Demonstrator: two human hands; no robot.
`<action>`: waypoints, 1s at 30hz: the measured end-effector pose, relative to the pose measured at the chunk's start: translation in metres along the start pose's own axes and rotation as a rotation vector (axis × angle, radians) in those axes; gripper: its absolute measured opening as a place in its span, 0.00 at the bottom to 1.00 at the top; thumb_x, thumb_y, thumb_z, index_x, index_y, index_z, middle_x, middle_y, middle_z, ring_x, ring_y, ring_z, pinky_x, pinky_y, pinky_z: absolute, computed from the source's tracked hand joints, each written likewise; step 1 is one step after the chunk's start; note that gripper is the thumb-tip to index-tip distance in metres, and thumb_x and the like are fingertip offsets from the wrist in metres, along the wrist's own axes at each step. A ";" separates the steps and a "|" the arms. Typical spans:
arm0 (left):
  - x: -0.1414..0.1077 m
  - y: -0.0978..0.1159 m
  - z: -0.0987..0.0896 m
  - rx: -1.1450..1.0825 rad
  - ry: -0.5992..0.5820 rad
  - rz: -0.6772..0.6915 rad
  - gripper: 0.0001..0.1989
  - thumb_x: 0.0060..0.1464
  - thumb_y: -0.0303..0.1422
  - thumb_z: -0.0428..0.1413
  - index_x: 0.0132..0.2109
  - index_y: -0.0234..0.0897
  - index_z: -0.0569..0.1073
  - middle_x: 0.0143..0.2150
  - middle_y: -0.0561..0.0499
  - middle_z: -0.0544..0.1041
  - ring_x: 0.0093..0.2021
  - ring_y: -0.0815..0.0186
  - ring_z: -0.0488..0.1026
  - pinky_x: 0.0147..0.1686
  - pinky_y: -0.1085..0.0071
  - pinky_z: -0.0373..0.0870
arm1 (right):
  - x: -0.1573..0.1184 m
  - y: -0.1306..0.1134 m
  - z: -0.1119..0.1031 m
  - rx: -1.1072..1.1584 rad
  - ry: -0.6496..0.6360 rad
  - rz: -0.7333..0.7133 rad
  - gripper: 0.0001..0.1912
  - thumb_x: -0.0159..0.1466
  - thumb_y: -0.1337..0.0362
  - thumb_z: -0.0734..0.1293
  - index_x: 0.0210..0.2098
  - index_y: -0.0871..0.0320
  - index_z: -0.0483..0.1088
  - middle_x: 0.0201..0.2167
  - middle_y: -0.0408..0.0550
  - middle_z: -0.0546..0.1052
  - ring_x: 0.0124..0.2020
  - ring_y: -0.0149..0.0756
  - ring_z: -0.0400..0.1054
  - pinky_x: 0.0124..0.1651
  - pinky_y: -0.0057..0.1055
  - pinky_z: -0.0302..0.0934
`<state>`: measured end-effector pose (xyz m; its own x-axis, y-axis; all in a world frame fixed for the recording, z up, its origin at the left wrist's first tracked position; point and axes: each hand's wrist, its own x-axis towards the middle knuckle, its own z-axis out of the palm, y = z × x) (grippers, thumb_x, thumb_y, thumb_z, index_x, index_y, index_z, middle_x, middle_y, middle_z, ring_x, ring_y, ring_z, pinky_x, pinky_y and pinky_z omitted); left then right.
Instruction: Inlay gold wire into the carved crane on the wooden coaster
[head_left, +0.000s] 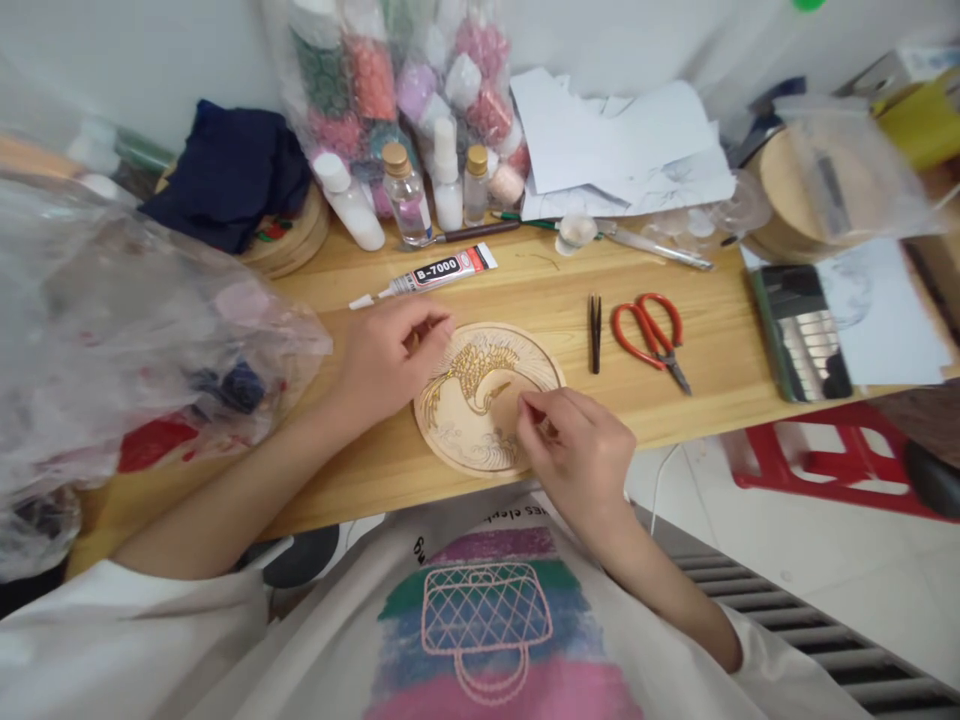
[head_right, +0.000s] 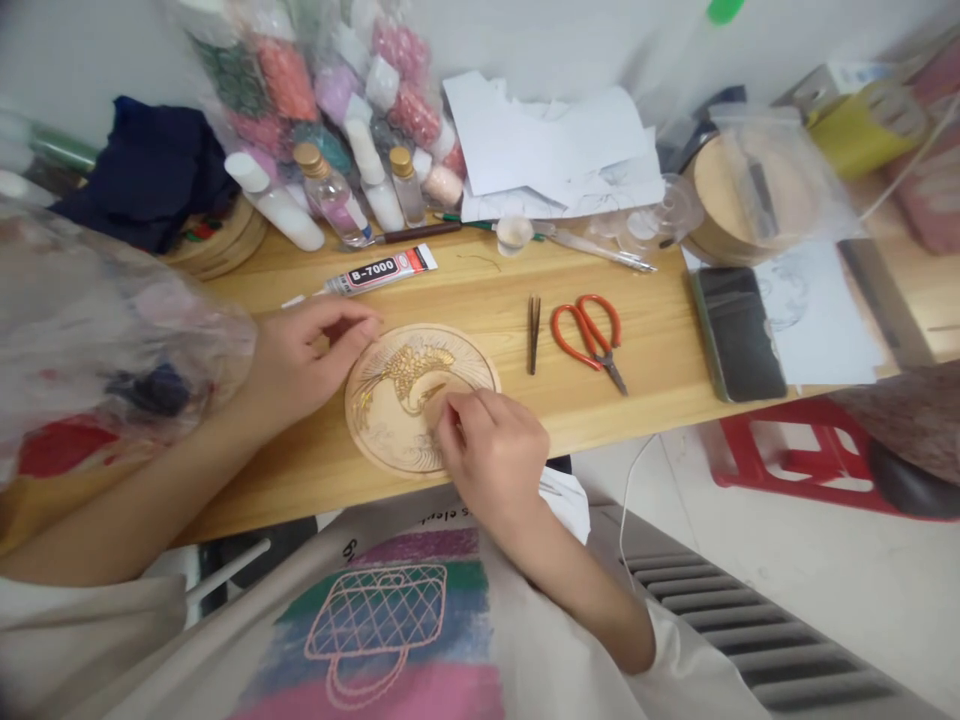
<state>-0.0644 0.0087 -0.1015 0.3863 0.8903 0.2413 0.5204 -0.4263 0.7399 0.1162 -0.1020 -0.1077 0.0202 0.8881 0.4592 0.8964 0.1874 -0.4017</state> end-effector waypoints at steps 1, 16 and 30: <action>0.001 -0.007 0.002 0.040 0.056 0.052 0.07 0.59 0.32 0.54 0.35 0.38 0.75 0.32 0.52 0.78 0.30 0.68 0.71 0.33 0.70 0.68 | -0.001 -0.001 0.003 -0.051 0.003 0.016 0.09 0.64 0.69 0.65 0.29 0.59 0.74 0.20 0.44 0.76 0.21 0.31 0.68 0.26 0.28 0.59; -0.008 -0.026 0.013 0.071 0.053 0.225 0.07 0.62 0.27 0.52 0.37 0.36 0.74 0.30 0.52 0.74 0.29 0.69 0.69 0.28 0.72 0.65 | -0.011 -0.010 0.007 -0.234 -0.071 0.156 0.08 0.64 0.67 0.67 0.28 0.58 0.76 0.22 0.43 0.78 0.21 0.31 0.70 0.24 0.27 0.56; -0.010 -0.029 0.018 0.018 0.005 0.146 0.07 0.60 0.25 0.50 0.41 0.35 0.73 0.35 0.49 0.76 0.33 0.67 0.73 0.31 0.72 0.70 | 0.026 0.046 -0.011 0.067 0.050 0.328 0.11 0.62 0.57 0.66 0.31 0.58 0.78 0.20 0.44 0.76 0.17 0.31 0.65 0.23 0.29 0.59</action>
<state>-0.0696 0.0098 -0.1366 0.4553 0.8194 0.3482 0.4727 -0.5539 0.6854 0.1630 -0.0749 -0.1055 0.3261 0.8842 0.3344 0.8075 -0.0766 -0.5848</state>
